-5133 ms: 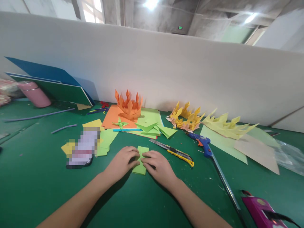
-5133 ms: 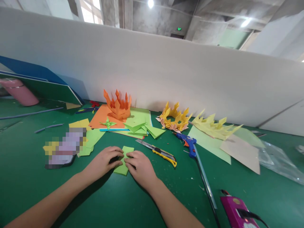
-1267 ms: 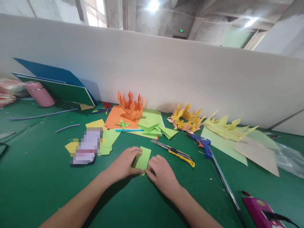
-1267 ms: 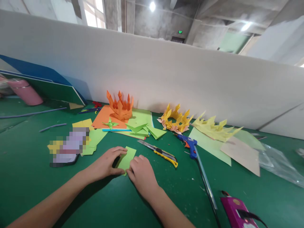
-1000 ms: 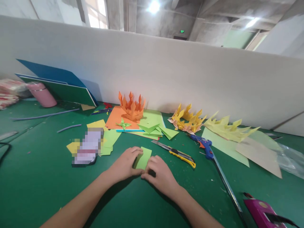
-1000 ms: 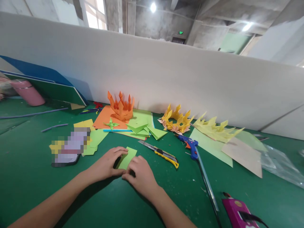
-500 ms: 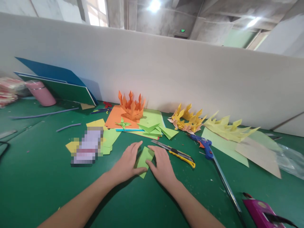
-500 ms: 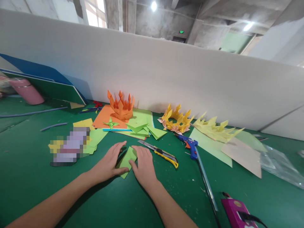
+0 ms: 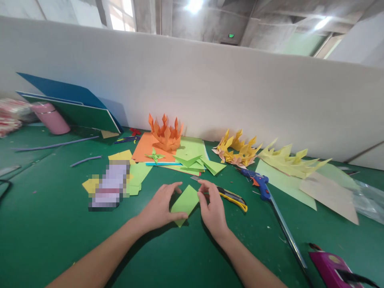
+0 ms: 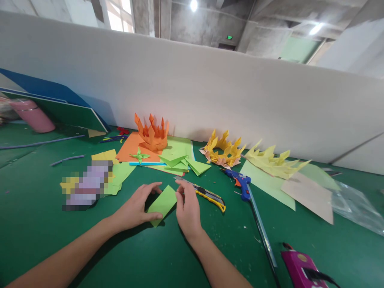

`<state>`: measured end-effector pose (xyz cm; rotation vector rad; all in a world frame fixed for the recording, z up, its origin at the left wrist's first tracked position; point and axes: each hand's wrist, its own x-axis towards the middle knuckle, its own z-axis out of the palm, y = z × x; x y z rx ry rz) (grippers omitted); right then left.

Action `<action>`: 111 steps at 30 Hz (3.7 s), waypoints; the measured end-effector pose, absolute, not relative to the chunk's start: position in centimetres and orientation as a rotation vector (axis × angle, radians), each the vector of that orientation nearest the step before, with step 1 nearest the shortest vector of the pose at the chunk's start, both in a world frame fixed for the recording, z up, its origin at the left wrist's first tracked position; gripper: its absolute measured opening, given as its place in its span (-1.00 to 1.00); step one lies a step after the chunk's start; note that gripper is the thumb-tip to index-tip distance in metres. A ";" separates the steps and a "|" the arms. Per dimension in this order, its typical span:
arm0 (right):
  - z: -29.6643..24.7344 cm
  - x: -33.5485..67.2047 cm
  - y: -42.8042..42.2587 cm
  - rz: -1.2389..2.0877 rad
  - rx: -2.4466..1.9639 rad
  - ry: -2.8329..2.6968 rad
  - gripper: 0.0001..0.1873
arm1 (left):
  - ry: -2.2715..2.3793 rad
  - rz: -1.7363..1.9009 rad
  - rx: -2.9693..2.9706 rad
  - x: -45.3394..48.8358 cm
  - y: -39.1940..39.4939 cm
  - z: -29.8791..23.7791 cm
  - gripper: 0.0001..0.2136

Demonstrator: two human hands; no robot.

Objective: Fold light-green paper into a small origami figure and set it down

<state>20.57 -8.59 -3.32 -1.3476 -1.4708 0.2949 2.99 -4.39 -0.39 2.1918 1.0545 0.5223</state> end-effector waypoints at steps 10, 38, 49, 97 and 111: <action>-3.7 21.4 -8.1 0.344 -1.352 -1.529 -0.70 | 1.050 0.710 2.150 2.8 -3.6 -0.5 -0.75; -3.2 21.3 -8.3 0.166 -1.383 -1.628 -0.91 | 1.099 1.016 2.117 2.2 -2.7 -1.6 -0.81; -3.3 21.1 -8.3 0.222 -1.324 -1.694 -0.88 | 1.018 1.169 2.695 1.9 -3.0 -1.0 -0.78; -3.4 21.3 -8.8 0.250 -1.344 -1.948 -0.83 | 1.039 0.506 2.691 1.1 -2.3 -0.3 -0.78; -3.9 21.4 -8.6 0.157 -1.287 -2.120 -0.67 | 1.205 0.483 2.595 1.5 -2.8 0.2 -0.79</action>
